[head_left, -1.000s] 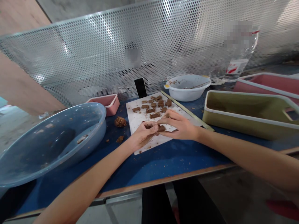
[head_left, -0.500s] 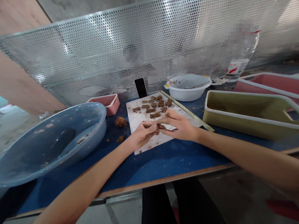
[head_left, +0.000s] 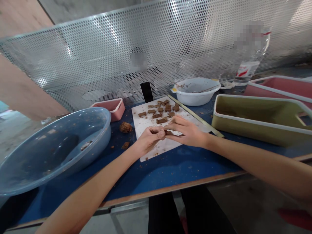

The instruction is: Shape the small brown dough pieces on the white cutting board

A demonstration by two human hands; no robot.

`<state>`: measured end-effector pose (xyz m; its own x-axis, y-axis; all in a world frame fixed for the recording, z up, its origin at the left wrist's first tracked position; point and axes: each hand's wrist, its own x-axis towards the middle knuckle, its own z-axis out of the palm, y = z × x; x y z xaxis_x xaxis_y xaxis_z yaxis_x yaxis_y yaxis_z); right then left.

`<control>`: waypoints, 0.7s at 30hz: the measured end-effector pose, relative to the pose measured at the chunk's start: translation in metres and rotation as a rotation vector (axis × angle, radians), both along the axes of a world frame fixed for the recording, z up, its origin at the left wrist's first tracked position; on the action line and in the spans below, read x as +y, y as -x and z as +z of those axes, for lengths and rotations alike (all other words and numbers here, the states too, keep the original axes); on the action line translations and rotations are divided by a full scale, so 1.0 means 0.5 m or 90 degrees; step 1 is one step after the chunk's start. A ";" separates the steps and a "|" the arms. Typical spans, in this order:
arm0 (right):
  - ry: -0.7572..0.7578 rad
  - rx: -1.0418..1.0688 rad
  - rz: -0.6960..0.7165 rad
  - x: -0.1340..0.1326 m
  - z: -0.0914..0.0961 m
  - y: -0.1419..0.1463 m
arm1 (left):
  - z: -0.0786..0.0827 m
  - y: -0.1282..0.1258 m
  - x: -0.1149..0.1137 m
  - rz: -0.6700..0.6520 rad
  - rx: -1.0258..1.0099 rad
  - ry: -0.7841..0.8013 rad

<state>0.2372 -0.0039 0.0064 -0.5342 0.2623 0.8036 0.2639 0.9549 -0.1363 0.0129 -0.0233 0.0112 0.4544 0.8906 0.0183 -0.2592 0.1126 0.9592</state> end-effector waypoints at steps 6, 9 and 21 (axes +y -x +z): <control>-0.018 0.062 0.029 0.001 0.004 0.002 | 0.000 -0.001 0.000 0.012 -0.020 -0.007; -0.032 0.080 0.037 0.002 0.006 0.001 | 0.001 0.002 0.000 -0.002 -0.019 -0.013; -0.079 -0.001 0.022 0.000 0.015 -0.005 | -0.001 0.006 0.003 -0.054 -0.021 0.014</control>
